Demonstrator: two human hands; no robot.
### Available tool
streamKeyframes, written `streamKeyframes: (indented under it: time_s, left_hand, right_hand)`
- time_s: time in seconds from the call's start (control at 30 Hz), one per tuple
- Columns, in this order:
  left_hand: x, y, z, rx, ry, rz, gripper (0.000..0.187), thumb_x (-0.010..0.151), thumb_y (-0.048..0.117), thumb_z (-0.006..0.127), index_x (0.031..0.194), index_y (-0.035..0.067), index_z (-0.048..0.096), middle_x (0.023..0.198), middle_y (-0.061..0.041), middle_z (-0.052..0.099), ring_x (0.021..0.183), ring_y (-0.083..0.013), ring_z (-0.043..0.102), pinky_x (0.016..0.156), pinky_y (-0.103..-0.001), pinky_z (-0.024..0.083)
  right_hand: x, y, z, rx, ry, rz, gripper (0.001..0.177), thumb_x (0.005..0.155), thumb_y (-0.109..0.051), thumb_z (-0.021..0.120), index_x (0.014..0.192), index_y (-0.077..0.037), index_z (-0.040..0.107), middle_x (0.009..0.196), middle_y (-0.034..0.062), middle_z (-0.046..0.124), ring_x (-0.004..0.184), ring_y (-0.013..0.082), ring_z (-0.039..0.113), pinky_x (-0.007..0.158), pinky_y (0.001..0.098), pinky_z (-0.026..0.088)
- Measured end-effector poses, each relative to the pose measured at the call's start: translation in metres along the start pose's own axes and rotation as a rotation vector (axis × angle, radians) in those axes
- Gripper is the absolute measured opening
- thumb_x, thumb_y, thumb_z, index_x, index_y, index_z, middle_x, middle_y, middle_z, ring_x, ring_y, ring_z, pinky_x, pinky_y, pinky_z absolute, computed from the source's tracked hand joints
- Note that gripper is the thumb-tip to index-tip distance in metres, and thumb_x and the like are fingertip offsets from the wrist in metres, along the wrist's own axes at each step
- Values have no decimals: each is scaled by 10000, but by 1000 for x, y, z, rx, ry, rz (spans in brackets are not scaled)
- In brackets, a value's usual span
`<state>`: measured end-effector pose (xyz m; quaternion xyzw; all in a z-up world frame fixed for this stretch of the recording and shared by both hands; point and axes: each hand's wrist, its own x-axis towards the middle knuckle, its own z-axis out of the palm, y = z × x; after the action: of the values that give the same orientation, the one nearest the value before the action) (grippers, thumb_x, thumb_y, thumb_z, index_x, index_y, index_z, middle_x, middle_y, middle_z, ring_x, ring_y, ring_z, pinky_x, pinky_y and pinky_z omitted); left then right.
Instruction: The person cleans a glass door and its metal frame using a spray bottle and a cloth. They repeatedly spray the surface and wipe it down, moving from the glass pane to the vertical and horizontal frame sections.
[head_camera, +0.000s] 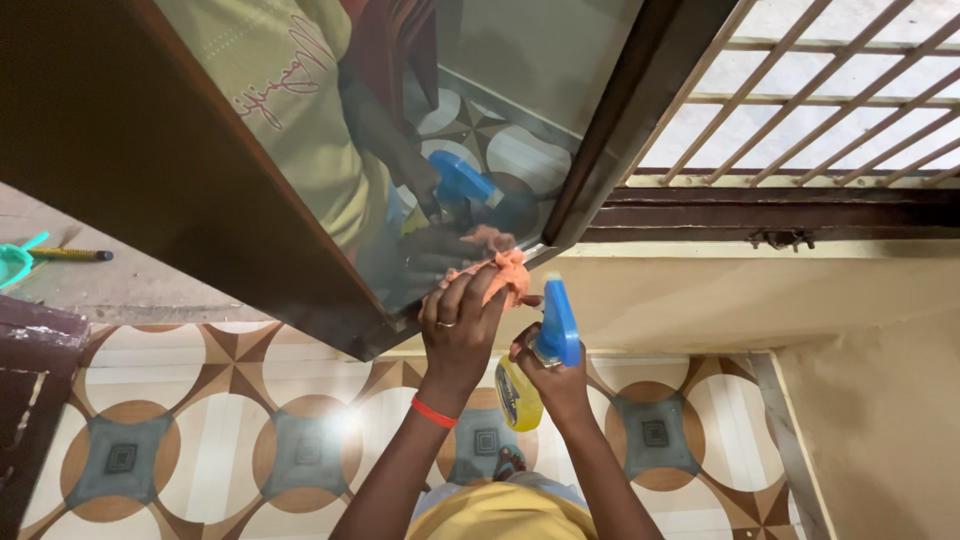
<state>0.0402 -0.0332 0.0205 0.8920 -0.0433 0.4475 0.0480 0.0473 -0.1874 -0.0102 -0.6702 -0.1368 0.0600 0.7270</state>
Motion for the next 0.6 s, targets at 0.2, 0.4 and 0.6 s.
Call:
streamKeyframes:
  time_s: [0.2, 0.4, 0.6]
  left_hand:
    - [26, 1, -17, 25, 130, -35, 149, 956, 198, 756, 1105, 197, 752, 1354, 31, 585, 1307, -181, 460, 1092, -405, 358]
    - [31, 7, -4, 44, 104, -6, 190, 922, 179, 762, 1108, 218, 751, 1372, 41, 596, 1309, -171, 462, 1106, -385, 350]
    - [13, 11, 15, 97, 23, 51, 206, 912, 180, 742, 1110, 236, 750, 1368, 60, 581, 1323, -149, 459, 1119, -355, 347]
  right_hand:
    - [0, 4, -5, 51, 36, -6, 459, 811, 116, 618, 1256, 23, 554, 1135, 5, 682, 803, 117, 645, 773, 313, 560]
    - [1, -4, -6, -27, 4, -18, 574, 824, 89, 625, 1381, -14, 536, 769, 39, 647, 765, 107, 644, 775, 280, 539]
    - [1, 0, -8, -20, 56, 48, 523, 845, 66, 662, 1351, -10, 556, 794, 36, 656, 753, 121, 653, 748, 296, 543]
